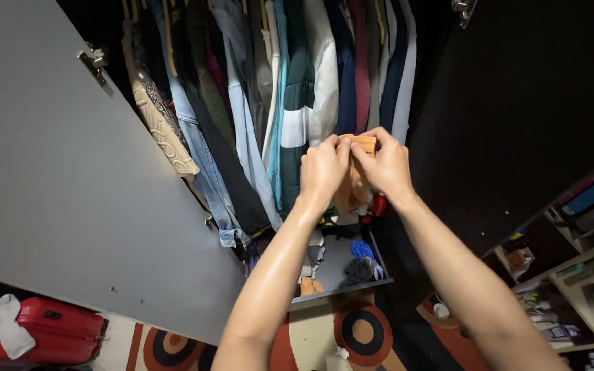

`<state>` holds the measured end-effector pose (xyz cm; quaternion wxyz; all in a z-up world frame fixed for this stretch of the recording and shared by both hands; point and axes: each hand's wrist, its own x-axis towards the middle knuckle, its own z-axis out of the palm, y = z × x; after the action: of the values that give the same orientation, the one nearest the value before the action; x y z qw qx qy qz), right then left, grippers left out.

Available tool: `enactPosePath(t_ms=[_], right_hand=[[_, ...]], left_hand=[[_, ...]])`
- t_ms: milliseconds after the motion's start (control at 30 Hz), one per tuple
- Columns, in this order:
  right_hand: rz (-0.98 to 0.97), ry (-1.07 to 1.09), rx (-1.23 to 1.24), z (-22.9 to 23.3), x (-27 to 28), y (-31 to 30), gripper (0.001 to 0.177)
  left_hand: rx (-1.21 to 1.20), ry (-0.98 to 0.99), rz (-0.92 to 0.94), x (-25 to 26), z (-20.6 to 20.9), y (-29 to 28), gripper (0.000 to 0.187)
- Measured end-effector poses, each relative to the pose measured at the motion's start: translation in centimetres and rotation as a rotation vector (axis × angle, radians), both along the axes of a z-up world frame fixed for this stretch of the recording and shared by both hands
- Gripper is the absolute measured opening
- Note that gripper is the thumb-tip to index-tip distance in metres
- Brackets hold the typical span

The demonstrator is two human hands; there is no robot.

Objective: Folding various items of underwear and organizing them into a wardrobe drawer.

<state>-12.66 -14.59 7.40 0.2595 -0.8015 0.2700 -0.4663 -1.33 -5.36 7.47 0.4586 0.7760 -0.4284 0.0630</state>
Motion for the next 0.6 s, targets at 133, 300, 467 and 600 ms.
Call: enactPosePath(t_ms=[133, 300, 467, 600], right_hand=[[0.078, 0.056, -0.015, -0.2, -0.2, 0.6, 0.026], [0.057, 0.080, -0.198, -2.4, 0.1, -0.4, 0.029], [0.153, 0.097, -0.151, -1.6, 0.1, -0.4, 0.036], [0.385, 0.142, 0.205, -1.6, -0.7, -2.1, 0.036]], left_hand=[[-0.081, 0.148, -0.121, -0.4, 0.4, 0.3, 0.037], [-0.053, 0.202, -0.167, -0.8, 0.8, 0.7, 0.037], [-0.034, 0.205, -0.157, 0.2, -0.3, 0.1, 0.040], [-0.015, 0.229, -0.320, 3.1, -2.5, 0.9, 0.043]])
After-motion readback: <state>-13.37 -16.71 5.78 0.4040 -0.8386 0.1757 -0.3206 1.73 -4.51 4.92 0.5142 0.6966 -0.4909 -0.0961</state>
